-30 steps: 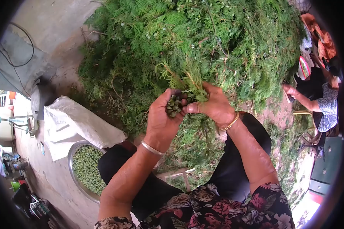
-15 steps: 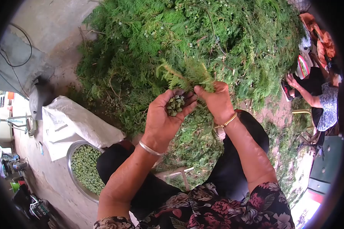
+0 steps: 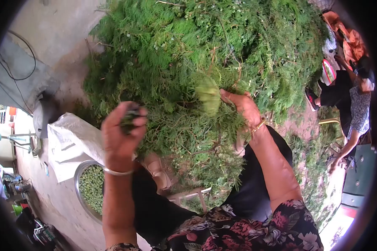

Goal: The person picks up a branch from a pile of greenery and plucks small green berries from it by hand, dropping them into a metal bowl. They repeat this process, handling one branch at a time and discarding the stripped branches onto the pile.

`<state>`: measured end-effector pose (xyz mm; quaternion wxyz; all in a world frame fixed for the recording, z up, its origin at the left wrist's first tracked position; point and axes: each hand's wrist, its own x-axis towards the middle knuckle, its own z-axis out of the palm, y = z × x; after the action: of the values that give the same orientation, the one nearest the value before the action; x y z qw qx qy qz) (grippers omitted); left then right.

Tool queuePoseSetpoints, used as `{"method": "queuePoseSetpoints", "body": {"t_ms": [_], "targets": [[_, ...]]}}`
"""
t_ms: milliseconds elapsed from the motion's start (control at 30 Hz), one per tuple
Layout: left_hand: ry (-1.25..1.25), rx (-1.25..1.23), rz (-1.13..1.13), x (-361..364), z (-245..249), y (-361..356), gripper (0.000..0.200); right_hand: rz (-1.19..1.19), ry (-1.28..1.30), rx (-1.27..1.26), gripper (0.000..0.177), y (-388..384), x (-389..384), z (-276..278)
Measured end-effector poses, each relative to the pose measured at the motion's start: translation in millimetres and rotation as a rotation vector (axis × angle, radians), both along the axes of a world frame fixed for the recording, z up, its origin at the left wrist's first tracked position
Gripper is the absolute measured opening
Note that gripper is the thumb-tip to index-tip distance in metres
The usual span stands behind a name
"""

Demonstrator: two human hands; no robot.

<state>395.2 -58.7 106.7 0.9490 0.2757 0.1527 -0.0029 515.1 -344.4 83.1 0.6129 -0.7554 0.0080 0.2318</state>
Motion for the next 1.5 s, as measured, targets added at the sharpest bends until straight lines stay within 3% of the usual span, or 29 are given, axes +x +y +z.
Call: {"method": "queuePoseSetpoints", "body": {"t_ms": [100,133,200,267,333,400,433,500,533,600,633,667,733,800,867,900,967,1000,1067,1133,1200,1267,1500], "targets": [[0.085,0.222,0.238,-33.6,15.9,54.6,0.020,0.370,-0.123,0.712,0.040,-15.9,16.6,-54.4],[0.147,0.327,0.341,-52.8,19.2,71.6,0.019,0.371,-0.129,0.722,0.040,-12.1,10.8,-42.9],[0.302,0.497,0.489,-102.6,8.3,110.4,0.017,0.104,0.264,0.940,0.037,1.0,-8.9,1.6],[0.457,0.607,0.611,-156.9,-2.8,130.5,0.016,0.092,0.212,0.857,0.032,4.8,-14.3,19.5],[0.502,0.834,0.641,-221.4,-35.3,153.4,0.016,0.040,0.275,0.650,0.040,5.5,-13.4,23.3],[0.650,0.607,0.711,-263.5,-43.3,160.7,0.016,0.075,0.260,0.677,0.038,5.1,-12.9,19.7],[0.647,0.605,0.710,-279.5,-47.4,161.3,0.016,0.110,0.299,0.708,0.034,4.5,-14.0,19.6],[0.857,0.917,0.650,-306.9,-55.5,162.5,0.024,0.149,0.335,0.739,0.031,6.1,-16.0,20.0],[0.851,0.917,0.654,-320.3,-67.7,168.5,0.024,0.155,0.231,0.742,0.032,8.9,-18.3,20.2],[1.126,1.722,0.596,-333.7,-103.2,186.6,0.038,0.159,0.020,0.747,0.034,12.7,-18.8,18.7],[1.288,2.167,0.540,-334.0,-112.3,191.0,0.050,0.228,0.048,0.636,0.033,10.2,-8.6,8.4],[1.288,2.168,0.540,-323.7,-106.4,188.8,0.050,0.227,0.048,0.637,0.033,10.6,-6.2,10.6],[0.946,2.209,0.564,-272.3,-74.5,171.9,0.043,0.303,-0.063,0.429,0.036,13.0,-4.8,15.6],[0.718,1.832,0.507,-199.5,-28.0,128.8,0.030,0.341,-0.195,0.375,0.035,12.1,1.8,-10.4],[0.457,1.565,0.444,-116.6,29.4,38.7,0.019,0.452,-0.515,-0.153,0.030,9.1,11.7,-49.9],[0.338,1.515,0.339,-90.6,40.4,9.3,0.018,0.575,-0.270,-0.033,0.038,12.5,-5.4,28.7],[0.097,1.370,0.089,-50.2,43.5,-38.7,0.021,0.508,-0.314,-0.042,0.036,18.5,-6.5,16.4],[-0.143,1.449,0.023,-31.8,38.8,-58.8,0.029,0.436,-0.357,-0.053,0.035,21.7,-7.3,5.1],[-0.185,1.091,-0.058,-2.4,24.5,-96.3,0.037,0.289,-0.442,-0.078,0.032,26.5,-8.5,-18.5],[-0.181,0.979,-0.085,11.2,-2.3,-106.5,0.037,0.130,-0.522,-0.109,0.030,27.0,-7.8,-32.2],[-0.168,0.861,-0.125,14.1,-14.6,-109.8,0.038,0.063,-0.540,-0.166,0.031,28.6,-17.4,-4.8],[-0.076,0.328,-0.114,12.5,-17.8,-109.7,0.033,-0.002,-0.675,-0.340,0.034,29.9,-18.3,-2.4],[-0.022,0.372,-0.012,12.5,-20.9,-104.0,0.032,-0.055,-0.720,-0.335,0.038,26.1,-14.8,-10.1]]}}
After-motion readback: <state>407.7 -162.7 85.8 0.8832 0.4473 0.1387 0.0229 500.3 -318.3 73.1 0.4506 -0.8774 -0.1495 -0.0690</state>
